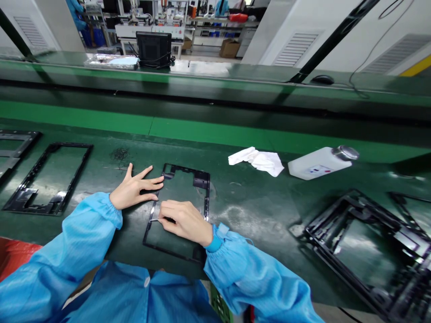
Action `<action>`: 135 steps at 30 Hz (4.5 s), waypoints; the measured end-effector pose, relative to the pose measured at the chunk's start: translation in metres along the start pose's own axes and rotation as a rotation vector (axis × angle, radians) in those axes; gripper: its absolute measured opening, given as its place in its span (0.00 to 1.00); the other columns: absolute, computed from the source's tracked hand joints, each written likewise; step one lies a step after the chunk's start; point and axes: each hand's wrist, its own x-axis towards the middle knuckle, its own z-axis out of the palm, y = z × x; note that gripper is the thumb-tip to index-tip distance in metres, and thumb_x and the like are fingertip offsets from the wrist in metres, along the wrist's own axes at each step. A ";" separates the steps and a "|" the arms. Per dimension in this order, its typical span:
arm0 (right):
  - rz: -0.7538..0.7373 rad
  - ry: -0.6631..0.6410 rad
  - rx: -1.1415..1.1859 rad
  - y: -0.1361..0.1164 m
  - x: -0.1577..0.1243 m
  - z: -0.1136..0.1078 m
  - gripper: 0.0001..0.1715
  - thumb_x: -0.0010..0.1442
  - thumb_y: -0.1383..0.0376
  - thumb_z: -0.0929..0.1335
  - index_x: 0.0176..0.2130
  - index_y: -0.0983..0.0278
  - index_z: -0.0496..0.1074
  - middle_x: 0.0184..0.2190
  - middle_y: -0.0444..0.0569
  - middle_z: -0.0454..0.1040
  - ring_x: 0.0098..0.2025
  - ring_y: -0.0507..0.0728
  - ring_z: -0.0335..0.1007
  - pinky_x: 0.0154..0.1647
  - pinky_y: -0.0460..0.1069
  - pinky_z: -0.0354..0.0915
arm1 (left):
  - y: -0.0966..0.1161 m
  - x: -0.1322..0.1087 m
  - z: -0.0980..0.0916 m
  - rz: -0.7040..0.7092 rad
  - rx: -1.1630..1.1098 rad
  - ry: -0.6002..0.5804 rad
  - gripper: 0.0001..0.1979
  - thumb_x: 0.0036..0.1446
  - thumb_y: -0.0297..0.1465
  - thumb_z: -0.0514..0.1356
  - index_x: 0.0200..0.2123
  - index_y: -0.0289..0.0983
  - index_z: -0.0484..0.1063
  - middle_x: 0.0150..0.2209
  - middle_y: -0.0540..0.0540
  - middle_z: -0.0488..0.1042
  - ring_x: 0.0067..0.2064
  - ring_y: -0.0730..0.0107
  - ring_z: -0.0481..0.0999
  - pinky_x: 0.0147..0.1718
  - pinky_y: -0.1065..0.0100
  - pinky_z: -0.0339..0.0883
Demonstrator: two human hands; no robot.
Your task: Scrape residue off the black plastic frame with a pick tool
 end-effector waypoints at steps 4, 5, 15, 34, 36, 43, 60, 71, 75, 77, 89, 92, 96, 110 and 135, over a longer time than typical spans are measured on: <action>-0.013 -0.010 0.049 -0.001 0.000 -0.002 0.11 0.68 0.66 0.62 0.34 0.63 0.68 0.31 0.46 0.71 0.34 0.52 0.68 0.33 0.45 0.61 | 0.000 0.000 0.000 0.002 -0.001 0.003 0.22 0.62 0.47 0.57 0.58 0.52 0.66 0.60 0.50 0.67 0.69 0.52 0.46 0.55 0.31 0.12; -0.020 -0.014 0.064 -0.001 0.000 -0.003 0.11 0.68 0.66 0.62 0.34 0.63 0.68 0.31 0.46 0.71 0.34 0.52 0.68 0.33 0.45 0.61 | 0.000 0.000 0.000 0.004 0.000 0.004 0.22 0.62 0.47 0.57 0.58 0.52 0.66 0.60 0.50 0.67 0.69 0.52 0.46 0.55 0.31 0.12; -0.088 -0.058 0.178 -0.010 0.000 0.000 0.12 0.69 0.65 0.61 0.35 0.64 0.71 0.32 0.48 0.72 0.35 0.52 0.69 0.35 0.45 0.62 | -0.001 0.000 0.001 0.005 -0.004 -0.006 0.22 0.62 0.47 0.57 0.58 0.51 0.66 0.60 0.50 0.66 0.69 0.52 0.45 0.54 0.30 0.12; 0.083 0.139 -0.003 -0.010 0.000 0.001 0.08 0.67 0.66 0.63 0.35 0.63 0.68 0.32 0.47 0.72 0.35 0.53 0.69 0.34 0.46 0.61 | 0.000 0.000 -0.001 -0.009 -0.012 -0.012 0.22 0.62 0.47 0.57 0.58 0.52 0.66 0.60 0.50 0.66 0.69 0.52 0.45 0.55 0.30 0.14; 0.144 0.166 -0.124 -0.004 0.000 0.002 0.09 0.67 0.65 0.62 0.35 0.63 0.68 0.33 0.47 0.71 0.35 0.53 0.68 0.33 0.46 0.60 | 0.000 0.000 -0.001 -0.008 -0.010 -0.012 0.22 0.62 0.47 0.57 0.58 0.52 0.66 0.60 0.50 0.66 0.69 0.52 0.45 0.55 0.30 0.14; 0.135 0.151 -0.304 -0.003 0.002 0.006 0.12 0.70 0.65 0.59 0.36 0.63 0.68 0.33 0.47 0.71 0.36 0.53 0.67 0.33 0.47 0.58 | 0.001 0.000 -0.001 -0.014 -0.013 -0.011 0.21 0.62 0.46 0.57 0.58 0.52 0.66 0.60 0.50 0.67 0.69 0.51 0.46 0.55 0.30 0.14; 0.215 0.299 -0.020 0.002 0.002 -0.002 0.07 0.67 0.65 0.63 0.37 0.63 0.69 0.34 0.48 0.71 0.37 0.54 0.69 0.37 0.47 0.63 | 0.003 0.000 -0.001 -0.012 -0.074 0.030 0.15 0.67 0.41 0.52 0.52 0.48 0.72 0.63 0.51 0.62 0.70 0.55 0.41 0.60 0.35 0.19; 0.211 0.386 -0.076 0.000 0.002 -0.002 0.08 0.68 0.64 0.63 0.39 0.62 0.70 0.36 0.50 0.72 0.40 0.56 0.70 0.39 0.49 0.66 | 0.017 0.000 -0.008 0.091 -0.156 0.115 0.14 0.66 0.39 0.54 0.32 0.39 0.74 0.64 0.50 0.60 0.70 0.55 0.40 0.64 0.41 0.24; 0.222 0.395 -0.063 0.001 0.001 -0.005 0.07 0.68 0.64 0.63 0.41 0.62 0.70 0.38 0.51 0.71 0.42 0.57 0.69 0.41 0.49 0.65 | 0.002 -0.005 -0.020 0.005 -0.042 0.206 0.12 0.66 0.35 0.53 0.31 0.38 0.70 0.61 0.48 0.65 0.69 0.56 0.45 0.63 0.39 0.28; 0.194 0.321 -0.066 0.001 0.000 -0.007 0.07 0.68 0.63 0.63 0.40 0.63 0.69 0.37 0.50 0.71 0.41 0.56 0.69 0.39 0.48 0.64 | -0.009 -0.009 -0.025 -0.081 0.089 0.312 0.13 0.66 0.33 0.54 0.28 0.38 0.69 0.56 0.47 0.71 0.69 0.54 0.48 0.62 0.37 0.25; 0.030 0.004 -0.211 -0.007 -0.001 0.002 0.11 0.70 0.66 0.60 0.36 0.63 0.68 0.33 0.47 0.70 0.37 0.53 0.64 0.33 0.46 0.58 | 0.006 -0.003 0.001 0.215 0.072 -0.035 0.23 0.68 0.41 0.50 0.64 0.43 0.57 0.65 0.44 0.57 0.69 0.58 0.45 0.63 0.43 0.19; 0.010 0.007 -0.273 -0.008 -0.001 0.003 0.13 0.70 0.66 0.59 0.36 0.63 0.68 0.34 0.47 0.70 0.36 0.53 0.63 0.33 0.46 0.58 | 0.006 -0.002 0.011 0.206 0.059 -0.084 0.28 0.68 0.43 0.50 0.67 0.42 0.50 0.67 0.42 0.52 0.69 0.61 0.48 0.63 0.46 0.18; -0.003 0.018 -0.329 -0.013 -0.002 0.007 0.14 0.71 0.67 0.58 0.36 0.64 0.68 0.34 0.48 0.70 0.35 0.53 0.62 0.32 0.47 0.57 | 0.004 -0.003 0.015 0.203 0.100 -0.054 0.27 0.69 0.42 0.47 0.67 0.40 0.48 0.67 0.42 0.52 0.69 0.64 0.48 0.63 0.46 0.17; -0.031 -0.026 -0.185 -0.009 -0.006 0.007 0.13 0.70 0.67 0.59 0.35 0.64 0.68 0.32 0.47 0.70 0.35 0.52 0.64 0.32 0.46 0.57 | 0.007 -0.003 0.018 0.219 0.171 -0.002 0.26 0.71 0.42 0.43 0.68 0.40 0.47 0.67 0.42 0.53 0.69 0.63 0.48 0.61 0.43 0.12; 0.143 0.116 -0.262 -0.012 -0.003 0.010 0.13 0.71 0.65 0.59 0.39 0.64 0.70 0.35 0.49 0.70 0.38 0.55 0.64 0.35 0.48 0.60 | -0.011 -0.006 0.000 0.141 -0.008 -0.140 0.36 0.66 0.43 0.52 0.69 0.42 0.37 0.69 0.40 0.40 0.70 0.59 0.39 0.62 0.43 0.18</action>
